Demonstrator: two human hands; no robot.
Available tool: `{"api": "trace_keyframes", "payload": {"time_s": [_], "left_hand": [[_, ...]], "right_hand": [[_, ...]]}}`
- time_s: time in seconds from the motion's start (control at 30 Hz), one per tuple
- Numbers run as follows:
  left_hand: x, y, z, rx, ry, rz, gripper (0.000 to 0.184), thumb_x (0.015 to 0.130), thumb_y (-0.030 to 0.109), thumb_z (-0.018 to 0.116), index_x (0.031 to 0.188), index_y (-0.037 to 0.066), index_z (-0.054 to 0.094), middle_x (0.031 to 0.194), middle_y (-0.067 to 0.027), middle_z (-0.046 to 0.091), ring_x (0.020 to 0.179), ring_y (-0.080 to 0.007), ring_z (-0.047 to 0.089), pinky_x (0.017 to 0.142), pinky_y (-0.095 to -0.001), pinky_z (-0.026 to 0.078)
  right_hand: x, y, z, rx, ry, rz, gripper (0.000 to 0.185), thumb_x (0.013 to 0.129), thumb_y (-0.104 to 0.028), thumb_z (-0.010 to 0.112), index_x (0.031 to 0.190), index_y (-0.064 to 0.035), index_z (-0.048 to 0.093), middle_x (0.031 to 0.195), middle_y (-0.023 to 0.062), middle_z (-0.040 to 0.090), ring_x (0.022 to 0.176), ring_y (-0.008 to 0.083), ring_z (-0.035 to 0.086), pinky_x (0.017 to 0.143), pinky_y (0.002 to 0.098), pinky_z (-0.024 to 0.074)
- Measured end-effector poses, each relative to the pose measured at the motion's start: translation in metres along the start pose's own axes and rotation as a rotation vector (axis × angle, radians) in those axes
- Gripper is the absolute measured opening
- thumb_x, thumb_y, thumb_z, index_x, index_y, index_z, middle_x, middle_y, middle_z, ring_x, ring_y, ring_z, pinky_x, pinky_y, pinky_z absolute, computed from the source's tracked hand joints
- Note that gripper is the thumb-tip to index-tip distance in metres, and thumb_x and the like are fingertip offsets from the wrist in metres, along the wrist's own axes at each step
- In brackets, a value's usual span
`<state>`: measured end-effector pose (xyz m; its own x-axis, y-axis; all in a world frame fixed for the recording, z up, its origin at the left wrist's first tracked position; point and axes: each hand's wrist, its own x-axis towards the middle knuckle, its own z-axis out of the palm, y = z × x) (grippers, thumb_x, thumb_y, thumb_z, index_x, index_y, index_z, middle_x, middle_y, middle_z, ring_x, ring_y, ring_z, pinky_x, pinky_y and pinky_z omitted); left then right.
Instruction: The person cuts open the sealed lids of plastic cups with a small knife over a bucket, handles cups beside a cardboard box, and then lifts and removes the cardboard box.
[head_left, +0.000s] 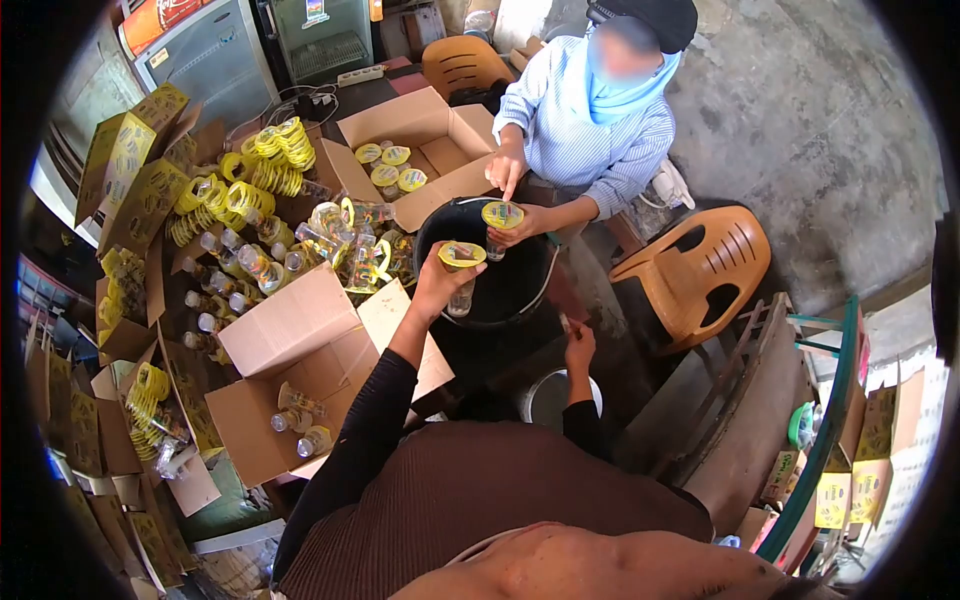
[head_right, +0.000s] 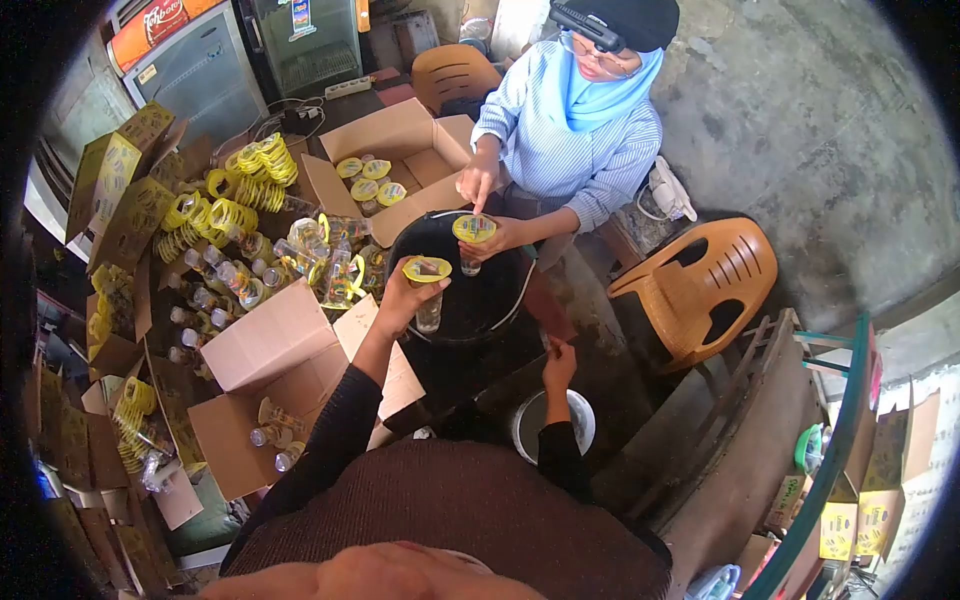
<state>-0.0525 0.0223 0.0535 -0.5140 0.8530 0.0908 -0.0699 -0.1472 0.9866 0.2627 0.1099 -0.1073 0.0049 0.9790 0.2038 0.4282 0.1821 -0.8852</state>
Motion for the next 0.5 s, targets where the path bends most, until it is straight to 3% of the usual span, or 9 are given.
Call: {"api": "trace_keyframes", "payload": {"time_s": [0.1, 0.13, 0.17, 0.23, 0.27, 0.37, 0.43, 0.5], "left_hand": [[-0.003, 0.024, -0.003, 0.270, -0.019, -0.180, 0.053, 0.075, 0.030, 0.083, 0.105, -0.004, 0.057, 0.099, -0.0121, 0.067, 0.090, -0.0156, 0.064, 0.078, -0.0304, 0.052], [-0.006, 0.029, -0.005, 0.343, -0.046, -0.209, 0.058, 0.073, 0.044, 0.081, 0.098, -0.005, 0.061, 0.095, -0.0173, 0.067, 0.089, -0.0226, 0.067, 0.076, -0.0352, 0.053], [-0.007, 0.027, -0.005, 0.349, -0.048, -0.211, 0.058, 0.073, 0.044, 0.081, 0.098, -0.005, 0.061, 0.095, -0.0173, 0.067, 0.089, -0.0226, 0.067, 0.076, -0.0352, 0.053], [-0.009, 0.020, -0.004, 0.886, -0.121, -0.106, 0.060, 0.073, 0.046, 0.079, 0.103, -0.003, 0.063, 0.094, -0.0192, 0.066, 0.089, -0.0311, 0.067, 0.078, -0.0391, 0.053], [-0.012, 0.012, -0.005, 0.912, -0.133, -0.065, 0.065, 0.070, 0.052, 0.079, 0.100, -0.004, 0.064, 0.102, -0.0236, 0.060, 0.091, -0.0392, 0.064, 0.081, -0.0441, 0.052], [-0.016, 0.000, 0.001, 1.032, -0.149, -0.091, 0.068, 0.067, 0.053, 0.080, 0.100, -0.004, 0.064, 0.110, -0.0232, 0.054, 0.093, -0.0382, 0.062, 0.083, -0.0446, 0.052], [-0.016, -0.011, 0.002, 1.077, -0.191, -0.061, 0.068, 0.067, 0.046, 0.080, 0.108, -0.005, 0.061, 0.107, -0.0219, 0.054, 0.094, -0.0414, 0.061, 0.086, -0.0463, 0.051], [-0.017, -0.022, 0.004, 1.246, -0.177, 0.167, 0.069, 0.069, 0.035, 0.078, 0.119, -0.006, 0.054, 0.107, -0.0213, 0.054, 0.097, -0.0399, 0.059, 0.089, -0.0445, 0.050]], "right_hand": [[-0.006, 0.012, 0.014, -0.136, -0.109, 0.073, 0.021, 0.084, 0.003, 0.062, 0.102, -0.0048, 0.070, 0.095, 0.0111, 0.062, 0.087, 0.0228, 0.063, 0.080, 0.0348, 0.0494], [-0.009, 0.022, 0.021, -0.028, -0.110, 0.035, 0.023, 0.083, 0.002, 0.063, 0.104, -0.0047, 0.070, 0.093, 0.0113, 0.063, 0.085, 0.0227, 0.063, 0.079, 0.0339, 0.0494], [-0.010, 0.032, 0.028, -0.024, -0.110, 0.041, 0.023, 0.083, 0.002, 0.063, 0.104, -0.0047, 0.070, 0.093, 0.0113, 0.063, 0.085, 0.0227, 0.063, 0.079, 0.0339, 0.0494], [-0.011, 0.036, 0.036, -0.062, -0.110, -0.020, 0.020, 0.084, -0.003, 0.067, 0.104, -0.0056, 0.071, 0.090, 0.0116, 0.067, 0.083, 0.0224, 0.064, 0.078, 0.0335, 0.0502], [-0.011, 0.038, 0.039, -0.058, -0.112, -0.018, 0.020, 0.084, -0.003, 0.067, 0.104, -0.0056, 0.071, 0.090, 0.0116, 0.067, 0.083, 0.0224, 0.064, 0.078, 0.0335, 0.0502], [-0.011, 0.030, 0.043, -0.082, -0.153, -0.003, 0.019, 0.085, -0.004, 0.066, 0.104, -0.0054, 0.071, 0.093, 0.0121, 0.066, 0.085, 0.0227, 0.065, 0.079, 0.0334, 0.0502], [-0.011, 0.023, 0.046, -0.090, -0.190, 0.075, 0.020, 0.085, -0.004, 0.065, 0.104, -0.0061, 0.072, 0.096, 0.0130, 0.066, 0.088, 0.0231, 0.064, 0.080, 0.0338, 0.0499], [-0.011, 0.025, 0.048, -0.077, -0.181, 0.061, 0.020, 0.085, -0.005, 0.066, 0.104, -0.0076, 0.072, 0.094, 0.0135, 0.064, 0.086, 0.0264, 0.064, 0.079, 0.0358, 0.0497]]}}
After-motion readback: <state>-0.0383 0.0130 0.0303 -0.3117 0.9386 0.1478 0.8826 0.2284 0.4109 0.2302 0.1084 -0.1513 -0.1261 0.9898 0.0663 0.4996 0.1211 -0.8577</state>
